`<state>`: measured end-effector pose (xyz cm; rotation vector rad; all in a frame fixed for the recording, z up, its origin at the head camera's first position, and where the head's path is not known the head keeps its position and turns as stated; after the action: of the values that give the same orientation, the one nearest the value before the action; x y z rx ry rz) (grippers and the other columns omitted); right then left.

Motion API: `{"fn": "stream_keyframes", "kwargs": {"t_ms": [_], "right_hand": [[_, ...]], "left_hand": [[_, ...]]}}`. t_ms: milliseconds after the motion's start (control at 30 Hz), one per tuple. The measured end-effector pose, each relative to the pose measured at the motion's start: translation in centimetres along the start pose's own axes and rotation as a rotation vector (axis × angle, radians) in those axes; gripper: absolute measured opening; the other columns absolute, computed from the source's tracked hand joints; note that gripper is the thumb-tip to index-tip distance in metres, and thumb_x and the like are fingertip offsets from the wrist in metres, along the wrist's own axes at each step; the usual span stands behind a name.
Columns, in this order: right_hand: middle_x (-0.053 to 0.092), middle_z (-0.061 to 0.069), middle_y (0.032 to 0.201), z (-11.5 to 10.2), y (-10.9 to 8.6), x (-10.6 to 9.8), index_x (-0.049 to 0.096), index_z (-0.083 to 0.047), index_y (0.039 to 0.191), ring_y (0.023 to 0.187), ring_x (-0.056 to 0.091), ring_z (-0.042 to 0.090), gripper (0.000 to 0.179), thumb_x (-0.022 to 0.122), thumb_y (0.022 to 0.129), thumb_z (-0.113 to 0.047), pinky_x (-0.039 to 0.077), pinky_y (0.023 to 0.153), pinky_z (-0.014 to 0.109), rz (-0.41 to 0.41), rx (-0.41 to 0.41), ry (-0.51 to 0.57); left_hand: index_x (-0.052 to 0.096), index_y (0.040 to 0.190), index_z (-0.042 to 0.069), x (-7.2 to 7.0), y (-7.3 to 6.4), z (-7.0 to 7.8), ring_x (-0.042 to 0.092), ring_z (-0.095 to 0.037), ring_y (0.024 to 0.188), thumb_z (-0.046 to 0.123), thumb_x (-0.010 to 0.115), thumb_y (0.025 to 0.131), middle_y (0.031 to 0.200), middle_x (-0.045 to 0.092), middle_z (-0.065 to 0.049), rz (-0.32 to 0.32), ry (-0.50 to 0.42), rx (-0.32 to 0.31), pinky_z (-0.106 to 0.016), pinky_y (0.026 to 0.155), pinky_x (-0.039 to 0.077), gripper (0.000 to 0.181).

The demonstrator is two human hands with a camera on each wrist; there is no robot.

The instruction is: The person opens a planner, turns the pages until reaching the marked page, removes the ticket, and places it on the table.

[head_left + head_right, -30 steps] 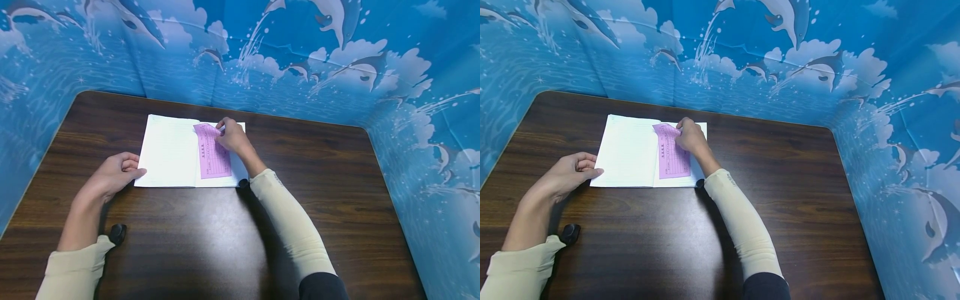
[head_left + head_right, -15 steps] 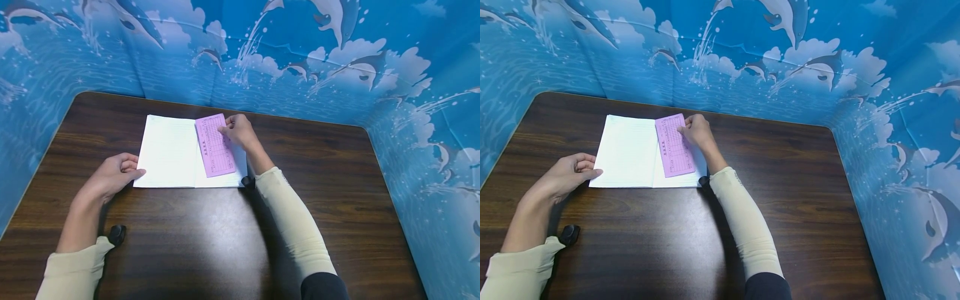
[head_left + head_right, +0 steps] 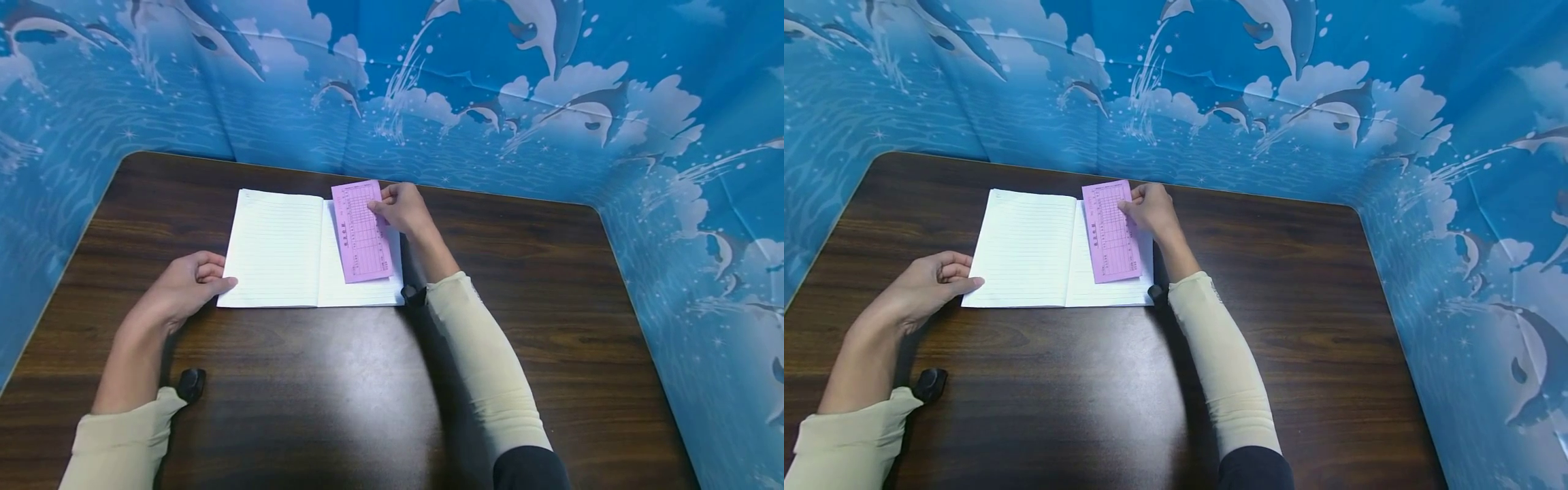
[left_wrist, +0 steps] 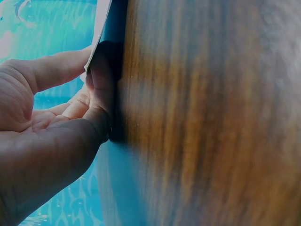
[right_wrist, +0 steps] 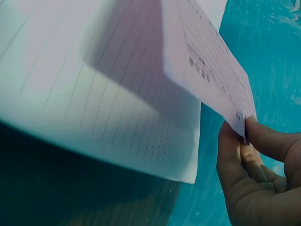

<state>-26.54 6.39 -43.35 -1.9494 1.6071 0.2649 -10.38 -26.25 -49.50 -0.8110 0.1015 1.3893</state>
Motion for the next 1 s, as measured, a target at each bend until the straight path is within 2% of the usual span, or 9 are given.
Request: {"fn": "stream_keyframes", "kwargs": {"t_ms": [133, 333, 633, 833, 1000], "right_hand": [[0.070, 0.011, 0.099, 0.6, 0.1, -0.7, 0.069, -0.001, 0.116, 0.084, 0.066, 0.019, 0.020, 0.072, 0.105, -0.017, 0.060, 0.090, 0.037, 0.008, 0.026, 0.018], [0.072, 0.013, 0.104, 1.4, 0.5, -2.0, 0.069, -0.001, 0.118, 0.088, 0.069, 0.021, 0.020, 0.071, 0.105, -0.016, 0.061, 0.097, 0.040, 0.016, 0.045, 0.041], [0.071, 0.014, 0.105, 2.7, 0.7, -5.0, 0.068, 0.001, 0.122, 0.086, 0.066, 0.020, 0.023, 0.069, 0.106, -0.015, 0.059, 0.098, 0.045, 0.050, 0.057, 0.045], [0.070, 0.015, 0.113, 3.9, 0.7, -7.2, 0.065, 0.000, 0.127, 0.094, 0.067, 0.022, 0.026, 0.068, 0.107, -0.017, 0.057, 0.104, 0.045, 0.083, 0.092, 0.037], [0.070, 0.017, 0.119, 5.4, 0.8, -9.0, 0.066, -0.002, 0.128, 0.100, 0.066, 0.025, 0.027, 0.068, 0.107, -0.018, 0.056, 0.103, 0.043, 0.110, 0.127, 0.016]], "left_hand": [[0.039, 0.154, -0.009, 0.0, 0.0, 0.0, 0.055, -0.037, 0.116, 0.024, 0.062, 0.110, 0.130, 0.063, -0.027, 0.001, 0.002, 0.007, -0.047, 0.099, 0.046, 0.060], [0.039, 0.155, -0.008, 0.0, 0.0, 0.0, 0.055, -0.037, 0.116, 0.025, 0.063, 0.110, 0.133, 0.062, -0.028, -0.005, 0.010, 0.007, -0.043, 0.098, 0.047, 0.061], [0.040, 0.154, -0.009, 0.1, 0.1, -0.1, 0.060, -0.035, 0.113, 0.024, 0.063, 0.110, 0.135, 0.066, -0.031, 0.011, -0.004, 0.009, -0.041, 0.097, 0.046, 0.060], [0.038, 0.156, -0.008, 0.1, 0.1, -0.2, 0.058, -0.036, 0.116, 0.026, 0.063, 0.110, 0.138, 0.064, -0.031, 0.004, -0.006, 0.001, -0.041, 0.098, 0.046, 0.062], [0.039, 0.155, -0.008, 0.0, 0.0, 0.0, 0.058, -0.034, 0.114, 0.026, 0.063, 0.110, 0.134, 0.065, -0.028, -0.004, 0.005, 0.008, -0.033, 0.093, 0.047, 0.062]]}}
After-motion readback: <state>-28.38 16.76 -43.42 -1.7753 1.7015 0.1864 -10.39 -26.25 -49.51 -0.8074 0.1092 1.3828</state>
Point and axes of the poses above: each hand's wrist, its own y-axis towards the middle knuckle, its own x-axis out of the palm, z = x × y, the point moved 7 cm from there along y, towards the middle knuckle
